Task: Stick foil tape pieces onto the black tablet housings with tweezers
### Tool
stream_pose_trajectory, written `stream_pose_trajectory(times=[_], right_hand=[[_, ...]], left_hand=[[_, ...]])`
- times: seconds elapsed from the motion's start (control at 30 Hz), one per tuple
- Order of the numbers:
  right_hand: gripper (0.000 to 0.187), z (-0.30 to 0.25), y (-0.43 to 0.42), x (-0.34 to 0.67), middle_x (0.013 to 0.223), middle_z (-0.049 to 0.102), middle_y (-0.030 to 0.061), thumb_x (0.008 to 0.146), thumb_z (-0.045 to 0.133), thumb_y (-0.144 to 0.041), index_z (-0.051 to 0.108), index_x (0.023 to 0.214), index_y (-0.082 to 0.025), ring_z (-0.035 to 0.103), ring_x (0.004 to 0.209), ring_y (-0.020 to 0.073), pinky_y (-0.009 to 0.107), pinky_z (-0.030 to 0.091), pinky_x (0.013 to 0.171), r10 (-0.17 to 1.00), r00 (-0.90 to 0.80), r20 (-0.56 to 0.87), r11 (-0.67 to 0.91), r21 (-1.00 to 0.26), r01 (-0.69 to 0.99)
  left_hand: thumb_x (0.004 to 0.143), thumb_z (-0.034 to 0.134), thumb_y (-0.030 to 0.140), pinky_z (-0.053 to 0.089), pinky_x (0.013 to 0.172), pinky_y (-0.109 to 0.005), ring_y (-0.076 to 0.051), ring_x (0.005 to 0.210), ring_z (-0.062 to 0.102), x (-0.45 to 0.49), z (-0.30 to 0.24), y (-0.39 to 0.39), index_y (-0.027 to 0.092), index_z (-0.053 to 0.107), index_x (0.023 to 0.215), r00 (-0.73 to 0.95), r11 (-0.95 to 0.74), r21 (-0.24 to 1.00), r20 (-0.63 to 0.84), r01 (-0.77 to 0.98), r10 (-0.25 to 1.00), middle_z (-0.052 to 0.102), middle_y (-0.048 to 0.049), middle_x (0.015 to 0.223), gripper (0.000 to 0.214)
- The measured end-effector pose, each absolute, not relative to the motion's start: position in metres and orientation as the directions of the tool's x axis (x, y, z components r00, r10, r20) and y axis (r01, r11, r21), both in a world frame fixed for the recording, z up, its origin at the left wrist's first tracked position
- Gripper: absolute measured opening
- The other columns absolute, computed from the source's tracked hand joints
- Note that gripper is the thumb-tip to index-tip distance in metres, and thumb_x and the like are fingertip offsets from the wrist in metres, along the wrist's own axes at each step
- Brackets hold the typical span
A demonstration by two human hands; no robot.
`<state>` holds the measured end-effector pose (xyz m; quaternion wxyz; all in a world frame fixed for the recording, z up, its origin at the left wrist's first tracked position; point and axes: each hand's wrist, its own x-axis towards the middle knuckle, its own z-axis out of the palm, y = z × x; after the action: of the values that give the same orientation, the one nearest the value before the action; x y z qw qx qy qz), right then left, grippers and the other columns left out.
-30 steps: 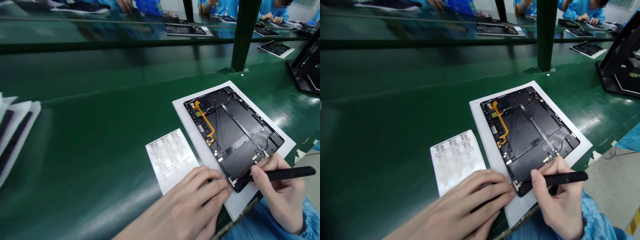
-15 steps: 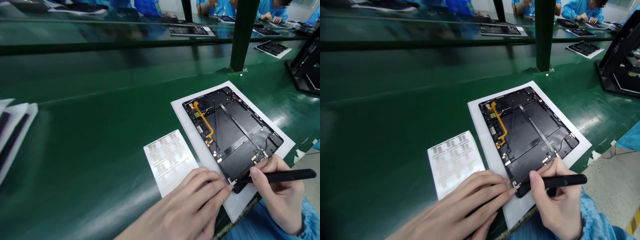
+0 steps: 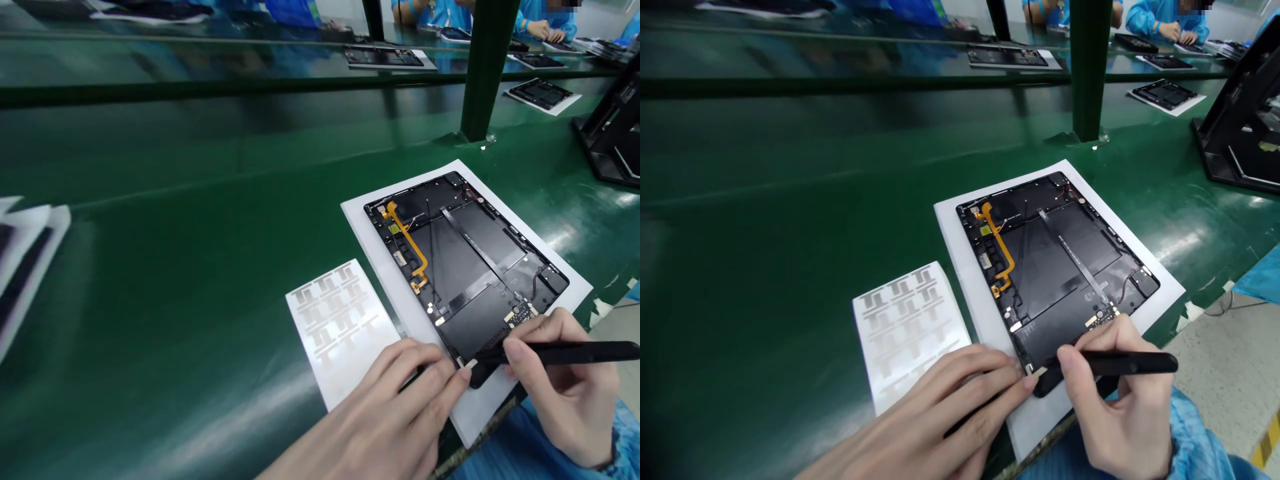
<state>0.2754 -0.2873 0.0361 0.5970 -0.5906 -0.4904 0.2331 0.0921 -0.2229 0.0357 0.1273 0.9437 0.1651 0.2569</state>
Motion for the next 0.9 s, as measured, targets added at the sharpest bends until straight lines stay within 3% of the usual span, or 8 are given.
stream_pose_trajectory(times=[0.23,0.4,0.53,0.77,0.9], right_hand=[[0.023,0.041,-0.284,0.268,0.067,0.053,-0.0054,0.093,0.064,-0.018,0.055,0.072,-0.022,0.052,0.059,0.0096,0.020,0.040,0.053,0.902,0.394,0.177,0.088,-0.968,0.234],[0.025,0.042,-0.284,0.268,0.065,0.052,-0.0052,0.093,0.065,-0.022,0.054,0.071,-0.021,0.049,0.054,0.0097,0.021,0.038,0.049,0.905,0.401,0.141,0.039,-0.967,0.253],[0.026,0.042,-0.284,0.267,0.063,0.052,-0.0053,0.093,0.064,-0.022,0.053,0.069,-0.022,0.049,0.054,0.0098,0.020,0.038,0.050,0.904,0.400,0.150,0.039,-0.961,0.274],[0.025,0.041,-0.284,0.265,0.063,0.053,-0.0068,0.093,0.063,-0.019,0.053,0.070,-0.022,0.049,0.055,0.0089,0.018,0.040,0.052,0.893,0.413,0.180,0.054,-0.953,0.298],[0.019,0.039,-0.285,0.267,0.068,0.055,-0.0056,0.092,0.064,-0.018,0.057,0.075,-0.024,0.052,0.062,0.0108,0.019,0.041,0.053,0.900,0.384,0.205,0.099,-0.955,0.279]], left_hand=[[0.105,0.022,0.016,0.051,0.085,-0.029,-0.020,0.098,0.059,0.095,0.037,-0.223,0.012,0.067,0.113,0.803,-0.915,0.315,0.460,0.253,0.380,0.069,-0.0065,0.096,0.046],[0.100,0.047,0.022,0.053,0.092,-0.034,-0.023,0.104,0.059,0.090,0.031,-0.227,0.016,0.066,0.122,0.827,-0.909,0.308,0.403,0.280,0.391,0.070,-0.0078,0.104,0.030],[0.094,0.059,0.033,0.054,0.094,-0.039,-0.027,0.108,0.059,0.085,0.028,-0.230,0.020,0.064,0.128,0.836,-0.884,0.334,0.335,0.327,0.436,0.069,-0.0102,0.109,0.037],[0.095,0.056,0.031,0.055,0.090,-0.037,-0.025,0.102,0.061,0.091,0.031,-0.226,0.020,0.066,0.124,0.835,-0.879,0.348,0.330,0.326,0.441,0.070,-0.0093,0.102,0.033],[0.103,0.033,0.020,0.055,0.081,-0.029,-0.020,0.093,0.062,0.097,0.038,-0.222,0.016,0.070,0.110,0.811,-0.901,0.342,0.427,0.265,0.401,0.070,-0.0067,0.090,0.038]])
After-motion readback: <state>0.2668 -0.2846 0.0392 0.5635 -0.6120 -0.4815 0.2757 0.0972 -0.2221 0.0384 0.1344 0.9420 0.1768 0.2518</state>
